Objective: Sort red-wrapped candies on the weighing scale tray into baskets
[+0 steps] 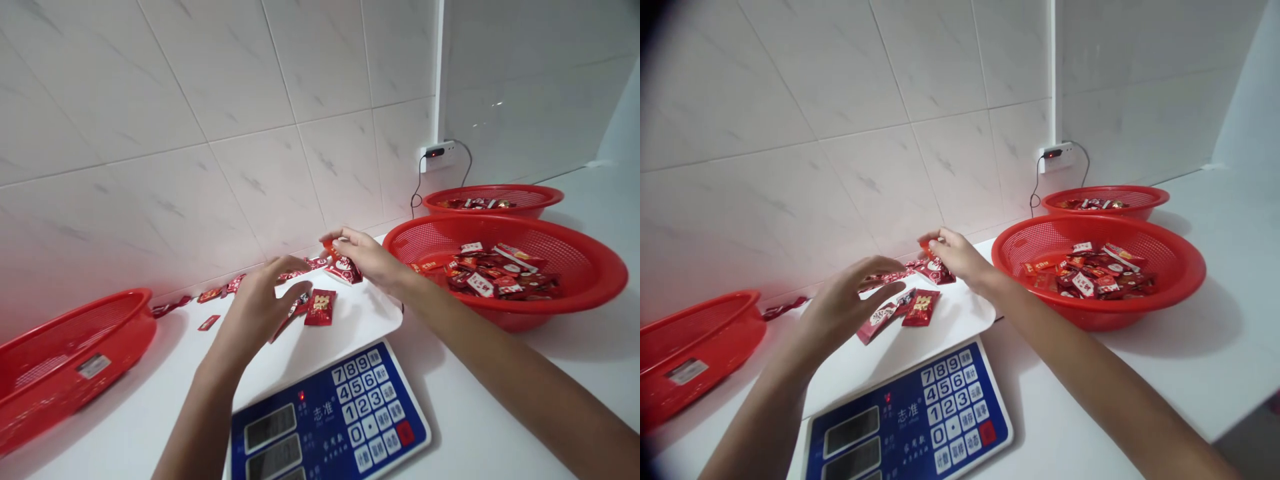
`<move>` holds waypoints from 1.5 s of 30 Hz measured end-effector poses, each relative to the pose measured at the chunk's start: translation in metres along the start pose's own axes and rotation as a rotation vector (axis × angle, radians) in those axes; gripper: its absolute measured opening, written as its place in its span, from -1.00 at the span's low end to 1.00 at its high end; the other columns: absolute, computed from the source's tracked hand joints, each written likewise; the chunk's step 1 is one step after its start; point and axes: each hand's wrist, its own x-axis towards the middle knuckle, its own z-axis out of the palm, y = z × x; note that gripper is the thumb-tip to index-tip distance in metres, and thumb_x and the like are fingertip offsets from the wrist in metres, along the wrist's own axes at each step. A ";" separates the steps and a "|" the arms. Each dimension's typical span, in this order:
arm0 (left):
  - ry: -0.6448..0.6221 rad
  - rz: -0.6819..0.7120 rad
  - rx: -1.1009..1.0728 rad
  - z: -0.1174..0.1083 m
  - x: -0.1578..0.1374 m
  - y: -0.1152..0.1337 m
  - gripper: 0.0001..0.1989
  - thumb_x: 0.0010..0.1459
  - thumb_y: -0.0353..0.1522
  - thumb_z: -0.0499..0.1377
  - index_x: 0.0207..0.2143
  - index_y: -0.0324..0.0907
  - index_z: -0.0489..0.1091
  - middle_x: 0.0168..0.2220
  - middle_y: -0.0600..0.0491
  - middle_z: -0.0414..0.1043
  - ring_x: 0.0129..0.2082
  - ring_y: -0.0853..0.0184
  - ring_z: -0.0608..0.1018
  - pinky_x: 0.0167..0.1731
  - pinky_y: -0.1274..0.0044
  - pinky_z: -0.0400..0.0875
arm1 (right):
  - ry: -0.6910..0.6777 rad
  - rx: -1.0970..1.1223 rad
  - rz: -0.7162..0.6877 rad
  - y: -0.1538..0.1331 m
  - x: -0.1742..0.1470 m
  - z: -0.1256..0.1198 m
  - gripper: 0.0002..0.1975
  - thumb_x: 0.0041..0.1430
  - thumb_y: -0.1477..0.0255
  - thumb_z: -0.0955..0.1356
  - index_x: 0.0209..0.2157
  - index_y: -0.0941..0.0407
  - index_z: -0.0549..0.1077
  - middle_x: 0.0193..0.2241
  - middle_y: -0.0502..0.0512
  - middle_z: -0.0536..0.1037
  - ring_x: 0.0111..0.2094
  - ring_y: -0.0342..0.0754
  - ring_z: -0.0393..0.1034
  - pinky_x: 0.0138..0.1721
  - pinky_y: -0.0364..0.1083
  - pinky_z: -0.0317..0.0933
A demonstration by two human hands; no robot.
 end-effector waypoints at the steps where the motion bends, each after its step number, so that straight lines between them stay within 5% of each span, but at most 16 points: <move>1: 0.024 -0.039 -0.106 0.002 -0.002 0.006 -0.77 0.16 -0.17 0.20 -0.22 -0.09 0.41 -0.17 -0.04 0.54 -0.14 0.13 0.59 -0.11 0.27 0.51 | -0.008 0.000 -0.013 0.001 -0.001 0.004 -0.85 0.39 0.58 0.20 -0.17 0.13 0.37 -0.34 0.03 0.51 -0.43 -0.22 0.40 -0.45 -0.24 0.26; 5: -0.107 -0.216 -0.535 0.022 -0.006 0.024 -0.55 0.08 -0.01 0.26 -0.19 -0.11 0.24 -0.30 -0.04 0.55 -0.30 0.15 0.65 -0.37 0.37 0.58 | -0.017 -0.025 -0.160 0.009 -0.006 0.015 -0.83 0.39 0.57 0.18 -0.14 0.11 0.36 -0.30 0.01 0.48 -0.36 -0.22 0.39 -0.34 -0.22 0.31; 8: -0.130 -0.263 -0.722 0.035 -0.006 0.025 -0.55 0.06 -0.10 0.32 -0.20 -0.11 0.18 -0.39 0.03 0.55 -0.33 0.17 0.67 -0.38 0.42 0.57 | -0.002 0.004 -0.248 0.013 -0.006 0.018 -0.84 0.39 0.56 0.19 -0.13 0.09 0.35 -0.29 -0.01 0.45 -0.32 -0.21 0.39 -0.26 -0.21 0.32; 14: -0.091 -0.239 -0.741 0.030 -0.003 0.010 -0.60 0.05 -0.25 0.36 -0.23 -0.14 0.19 -0.36 0.00 0.59 -0.34 0.23 0.66 -0.40 0.50 0.52 | -0.103 0.120 -0.113 0.011 -0.003 0.013 -0.74 0.34 0.67 0.15 -0.16 0.10 0.36 -0.33 0.00 0.52 -0.38 -0.21 0.41 -0.21 -0.17 0.31; 17: -0.056 -0.231 -0.723 0.028 -0.002 0.005 -0.58 0.04 -0.24 0.38 -0.22 -0.15 0.21 -0.40 0.00 0.60 -0.39 0.24 0.65 -0.45 0.53 0.48 | -0.135 0.056 -0.075 0.008 -0.003 0.008 -0.86 0.34 0.55 0.27 -0.10 0.10 0.37 -0.29 0.04 0.53 -0.32 -0.17 0.43 -0.18 -0.13 0.32; 20: -0.013 -0.225 -0.757 0.025 -0.003 0.003 -0.56 0.02 -0.21 0.40 -0.22 -0.14 0.21 -0.44 0.03 0.59 -0.38 0.23 0.66 -0.47 0.55 0.46 | -0.177 -0.166 -0.099 0.007 -0.005 0.000 -0.58 0.12 0.45 0.49 -0.01 0.11 0.37 -0.22 0.08 0.53 -0.22 -0.10 0.44 -0.13 -0.08 0.35; 27: -0.274 -0.230 -0.814 -0.004 -0.004 -0.006 -0.51 -0.03 -0.23 0.45 -0.15 -0.18 0.32 -0.27 -0.04 0.59 -0.23 0.23 0.64 -0.18 0.44 0.55 | -0.325 -0.181 -0.020 -0.006 -0.005 -0.011 -0.69 0.20 0.65 0.39 -0.02 0.18 0.44 -0.36 0.03 0.58 -0.40 -0.22 0.46 -0.31 -0.20 0.36; 31: -0.325 -0.209 -0.648 -0.024 -0.007 -0.008 -0.59 0.05 -0.15 0.37 -0.16 -0.15 0.36 -0.27 -0.04 0.57 -0.26 0.20 0.62 -0.27 0.41 0.54 | -0.295 -0.109 0.042 -0.009 -0.007 -0.003 -0.77 0.26 0.69 0.33 -0.10 0.18 0.46 -0.34 0.06 0.60 -0.36 -0.22 0.51 -0.27 -0.22 0.41; 37: 0.046 -0.244 -0.178 -0.057 -0.018 -0.003 -0.62 0.02 -0.02 0.26 -0.29 -0.10 0.35 -0.40 0.01 0.59 -0.36 0.21 0.60 -0.41 0.47 0.44 | -0.011 -0.053 -0.084 -0.011 -0.007 -0.003 -0.80 0.29 0.71 0.29 -0.15 0.18 0.45 -0.31 0.10 0.62 -0.29 -0.19 0.55 -0.21 -0.20 0.47; 42: -0.440 -0.202 -0.068 -0.061 -0.023 -0.012 -0.72 0.13 -0.06 0.17 -0.32 -0.08 0.38 -0.40 0.03 0.59 -0.38 0.22 0.60 -0.42 0.46 0.42 | -0.027 -0.078 -0.127 -0.012 -0.007 -0.010 -0.80 0.27 0.66 0.33 -0.11 0.17 0.47 -0.27 0.14 0.64 -0.33 -0.18 0.55 -0.30 -0.20 0.49; 45: -0.492 -0.222 0.037 -0.049 -0.019 -0.021 -0.72 0.06 -0.07 0.20 -0.32 -0.07 0.42 -0.30 -0.01 0.60 -0.29 0.15 0.62 -0.35 0.39 0.47 | -0.036 -0.081 -0.073 -0.011 -0.007 -0.007 -0.78 0.28 0.68 0.31 -0.12 0.17 0.48 -0.30 0.13 0.64 -0.34 -0.20 0.55 -0.27 -0.21 0.48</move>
